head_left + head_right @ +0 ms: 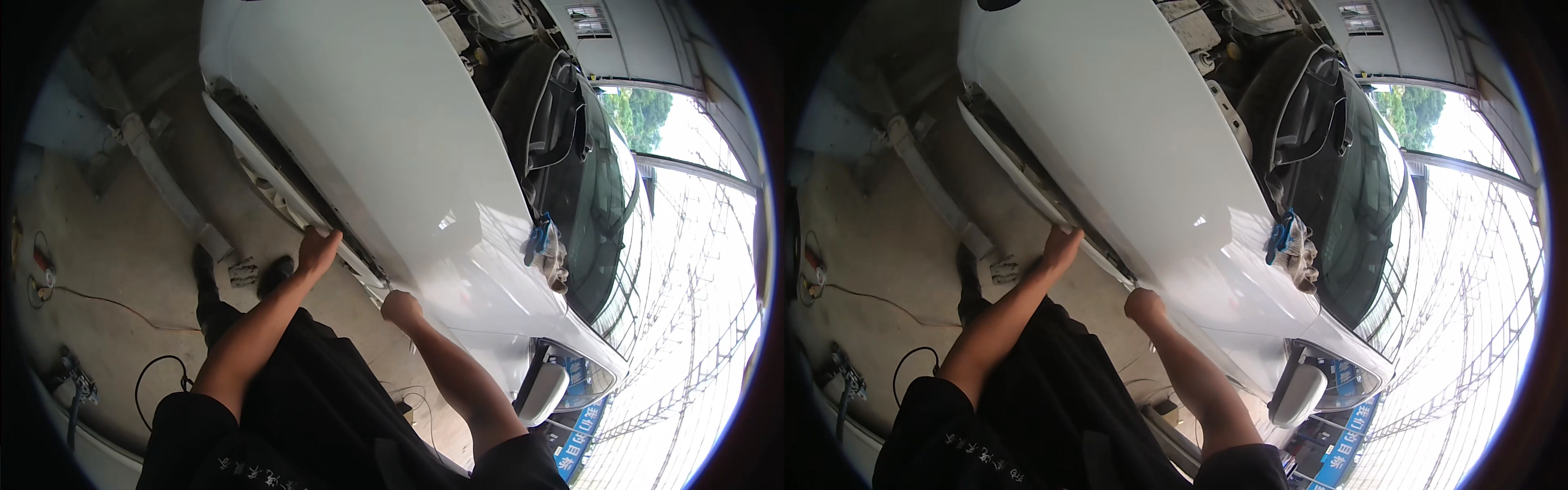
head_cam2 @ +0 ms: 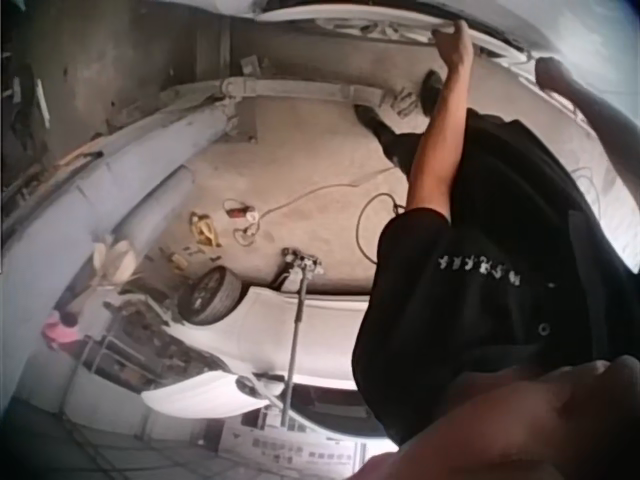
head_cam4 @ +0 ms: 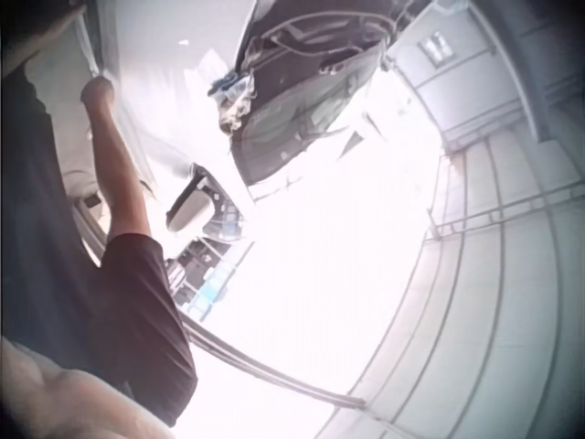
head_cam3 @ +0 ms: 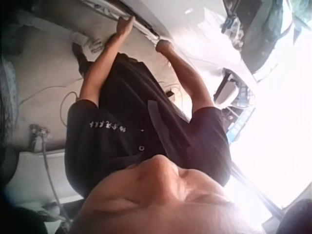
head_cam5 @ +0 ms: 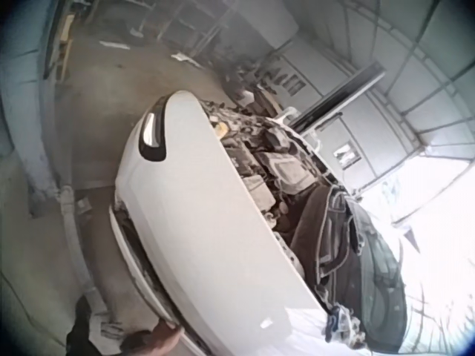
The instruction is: The person wipes the front bumper of a white car with a cloth, then uses a trim removal tool to align and secure the bumper along the wheel arch and lower edge. The person repeatedly presses and adjusts the bumper to ensure it is properly seated.
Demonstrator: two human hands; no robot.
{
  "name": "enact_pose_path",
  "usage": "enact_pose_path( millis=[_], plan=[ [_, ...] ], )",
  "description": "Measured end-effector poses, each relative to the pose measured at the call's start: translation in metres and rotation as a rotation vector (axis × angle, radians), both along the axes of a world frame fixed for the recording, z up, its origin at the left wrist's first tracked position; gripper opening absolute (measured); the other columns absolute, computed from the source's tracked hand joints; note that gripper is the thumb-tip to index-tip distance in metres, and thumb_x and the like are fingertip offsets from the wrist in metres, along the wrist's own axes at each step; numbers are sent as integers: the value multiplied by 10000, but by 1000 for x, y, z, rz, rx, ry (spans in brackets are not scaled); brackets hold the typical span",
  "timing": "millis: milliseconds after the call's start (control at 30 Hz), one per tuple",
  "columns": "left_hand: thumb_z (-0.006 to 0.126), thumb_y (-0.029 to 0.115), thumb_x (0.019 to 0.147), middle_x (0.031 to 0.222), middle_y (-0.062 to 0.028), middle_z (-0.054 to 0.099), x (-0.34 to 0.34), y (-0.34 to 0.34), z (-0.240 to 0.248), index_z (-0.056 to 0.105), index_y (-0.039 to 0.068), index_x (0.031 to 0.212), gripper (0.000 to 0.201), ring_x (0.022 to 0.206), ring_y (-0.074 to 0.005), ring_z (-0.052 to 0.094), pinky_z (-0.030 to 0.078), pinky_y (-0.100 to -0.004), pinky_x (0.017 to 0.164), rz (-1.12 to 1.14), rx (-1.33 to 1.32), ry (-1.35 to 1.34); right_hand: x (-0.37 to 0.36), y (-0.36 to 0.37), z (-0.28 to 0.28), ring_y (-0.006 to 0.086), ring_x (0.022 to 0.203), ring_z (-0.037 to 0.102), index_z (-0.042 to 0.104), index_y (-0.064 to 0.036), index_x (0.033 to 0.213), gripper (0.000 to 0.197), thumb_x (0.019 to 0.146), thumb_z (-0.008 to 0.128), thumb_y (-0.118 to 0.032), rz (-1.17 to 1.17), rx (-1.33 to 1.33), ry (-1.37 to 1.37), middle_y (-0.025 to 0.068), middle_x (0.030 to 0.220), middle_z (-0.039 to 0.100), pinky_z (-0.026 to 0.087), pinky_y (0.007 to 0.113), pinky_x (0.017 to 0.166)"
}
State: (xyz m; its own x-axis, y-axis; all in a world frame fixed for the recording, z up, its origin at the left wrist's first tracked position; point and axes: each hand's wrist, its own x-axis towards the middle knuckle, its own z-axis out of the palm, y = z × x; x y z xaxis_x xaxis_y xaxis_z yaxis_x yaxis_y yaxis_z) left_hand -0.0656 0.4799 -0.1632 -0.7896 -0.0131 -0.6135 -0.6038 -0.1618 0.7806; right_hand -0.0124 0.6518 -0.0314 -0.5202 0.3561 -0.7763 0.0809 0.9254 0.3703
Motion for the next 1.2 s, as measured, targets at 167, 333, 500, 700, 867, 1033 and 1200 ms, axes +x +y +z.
enact_pose_path(
  millis=[167,333,500,700,867,1033,1200],
  plan=[
    [557,315,713,881,-264,580,2,-1,17,449,-129,953,516,855,-386,574,443,-429,754,57,-85,3,-5,20,-17,351,861,627,670,-15,830,191,705,553,-100,289,-72,-196,193,929,640,515,406,705],
    [552,297,716,925,-277,582,1,-11,41,431,-131,984,520,891,-408,569,442,-434,768,19,-96,-30,-21,20,-28,289,912,634,667,-31,907,240,683,629,-110,366,-10,-476,177,983,640,525,402,697],
    [540,287,727,936,-295,570,0,-9,39,405,-140,1025,539,889,-413,565,442,-435,772,12,-103,-32,-18,23,-26,290,852,647,671,-16,874,201,700,600,-87,531,-53,-621,175,918,652,528,404,637],
    [529,298,745,927,-298,563,2,-8,27,373,-143,1060,564,872,-409,567,445,-431,766,-14,-44,-36,-4,29,-19,319,799,651,671,8,854,216,741,534,-115,253,-58,-273,200,866,652,527,403,638],
    [545,309,742,944,-294,558,1,-8,26,378,-144,1058,577,896,-389,565,440,-418,778,0,-49,46,-7,15,-7,332,862,639,653,13,921,249,755,525,-121,248,0,-268,209,933,642,525,408,689],
    [558,325,736,981,-283,557,-2,-8,29,421,-148,1036,577,931,-375,552,431,-402,807,15,-73,1,-15,6,-5,303,873,642,632,19,973,277,760,505,-104,171,-21,-259,206,949,638,526,389,695],
    [583,356,708,1006,-282,560,-6,0,22,458,-140,1037,608,952,-374,552,429,-395,816,43,-160,-62,-3,7,11,306,872,639,629,30,919,253,749,491,-96,38,-122,-173,213,955,631,521,378,700]
  ],
)
